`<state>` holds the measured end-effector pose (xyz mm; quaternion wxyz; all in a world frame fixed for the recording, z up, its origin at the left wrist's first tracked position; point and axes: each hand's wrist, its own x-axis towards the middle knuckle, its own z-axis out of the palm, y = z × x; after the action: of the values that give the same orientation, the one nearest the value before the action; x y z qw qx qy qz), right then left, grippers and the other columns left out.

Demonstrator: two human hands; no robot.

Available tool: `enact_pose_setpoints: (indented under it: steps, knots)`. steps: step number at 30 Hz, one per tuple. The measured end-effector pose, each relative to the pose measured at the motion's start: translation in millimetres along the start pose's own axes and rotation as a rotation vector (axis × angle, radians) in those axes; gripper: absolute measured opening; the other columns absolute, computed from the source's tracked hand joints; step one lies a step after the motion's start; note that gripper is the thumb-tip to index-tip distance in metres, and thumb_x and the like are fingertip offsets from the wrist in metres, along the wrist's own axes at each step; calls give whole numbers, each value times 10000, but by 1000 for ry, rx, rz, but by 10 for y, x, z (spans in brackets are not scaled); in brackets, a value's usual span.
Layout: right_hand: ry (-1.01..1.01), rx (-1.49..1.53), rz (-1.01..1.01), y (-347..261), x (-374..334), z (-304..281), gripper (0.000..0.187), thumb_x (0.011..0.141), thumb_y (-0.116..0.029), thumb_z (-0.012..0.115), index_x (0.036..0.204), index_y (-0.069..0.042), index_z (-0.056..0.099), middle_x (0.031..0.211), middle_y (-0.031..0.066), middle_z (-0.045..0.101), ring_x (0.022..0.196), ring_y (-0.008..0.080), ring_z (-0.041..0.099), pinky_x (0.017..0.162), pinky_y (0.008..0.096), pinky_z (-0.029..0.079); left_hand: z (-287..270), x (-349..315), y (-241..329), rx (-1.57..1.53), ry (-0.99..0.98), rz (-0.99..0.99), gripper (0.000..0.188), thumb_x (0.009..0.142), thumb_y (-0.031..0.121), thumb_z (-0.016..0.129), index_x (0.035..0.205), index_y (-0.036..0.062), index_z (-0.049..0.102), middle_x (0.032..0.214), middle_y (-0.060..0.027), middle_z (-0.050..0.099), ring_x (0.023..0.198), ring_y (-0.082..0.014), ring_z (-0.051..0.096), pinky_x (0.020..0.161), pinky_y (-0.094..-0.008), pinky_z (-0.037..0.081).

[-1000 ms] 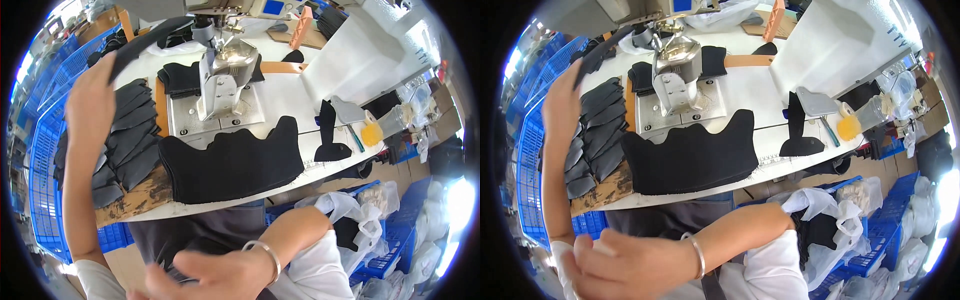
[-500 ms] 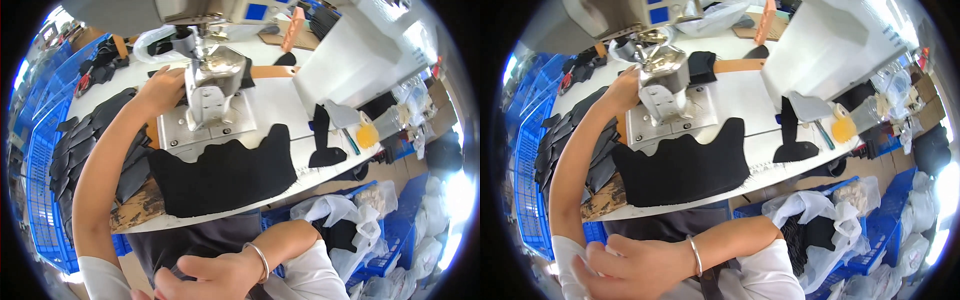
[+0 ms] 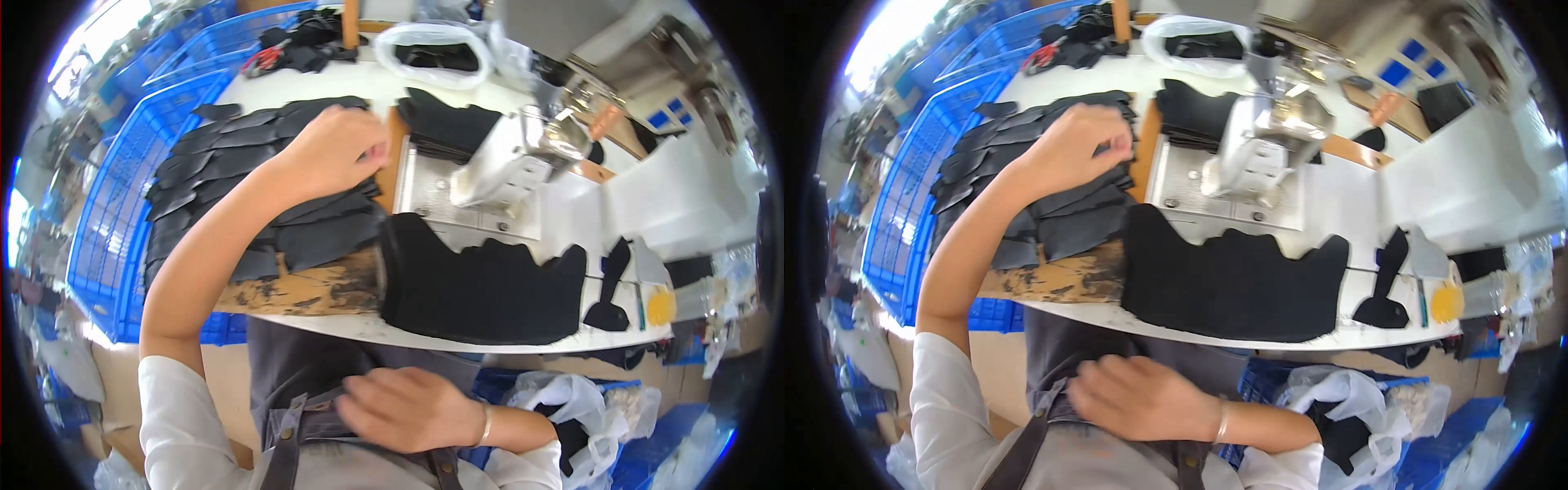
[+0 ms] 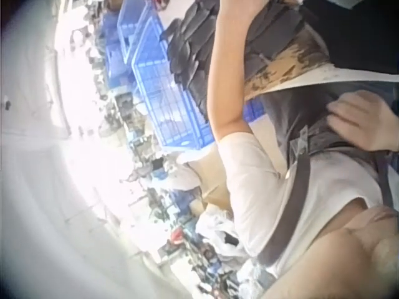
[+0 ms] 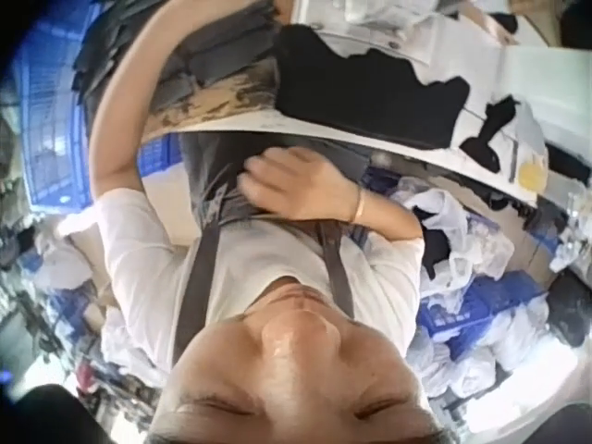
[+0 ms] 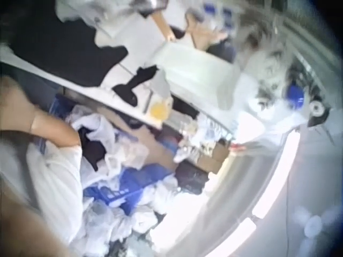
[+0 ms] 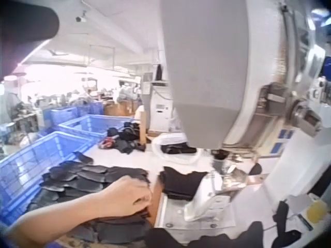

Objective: Aligning and preparing black fabric shoe upper components for assembly on an industrial machine.

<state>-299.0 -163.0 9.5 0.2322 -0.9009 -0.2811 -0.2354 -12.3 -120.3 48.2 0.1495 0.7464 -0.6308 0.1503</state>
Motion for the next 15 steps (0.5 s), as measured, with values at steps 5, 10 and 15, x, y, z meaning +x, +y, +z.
enact_pose_setpoints:
  steps: [5,10,15]
  knots:
    - [-19,66,109,83,-317,78,308,682,-95,671,984,-44,639,920,54,614,763,173,610,583,259,489,-441,-1050,-405,-170,-188,-479,140,767,136,710,775,34,614,731,-101,596,736,-278,614,653,-357,479]
    - [-89,91,201,81,-364,138,344,663,-63,698,1002,-40,644,920,51,632,756,200,631,579,289,506,-546,-1624,-251,-380,-249,-372,346,705,274,792,929,64,632,918,-103,584,902,-294,571,767,-382,463]
    - [-104,113,208,33,-295,250,353,653,-47,705,1001,-42,646,925,55,636,767,208,636,584,299,507,-384,-1776,-15,-316,-221,-174,423,707,359,784,984,90,611,981,-81,544,989,-286,521,860,-394,415]
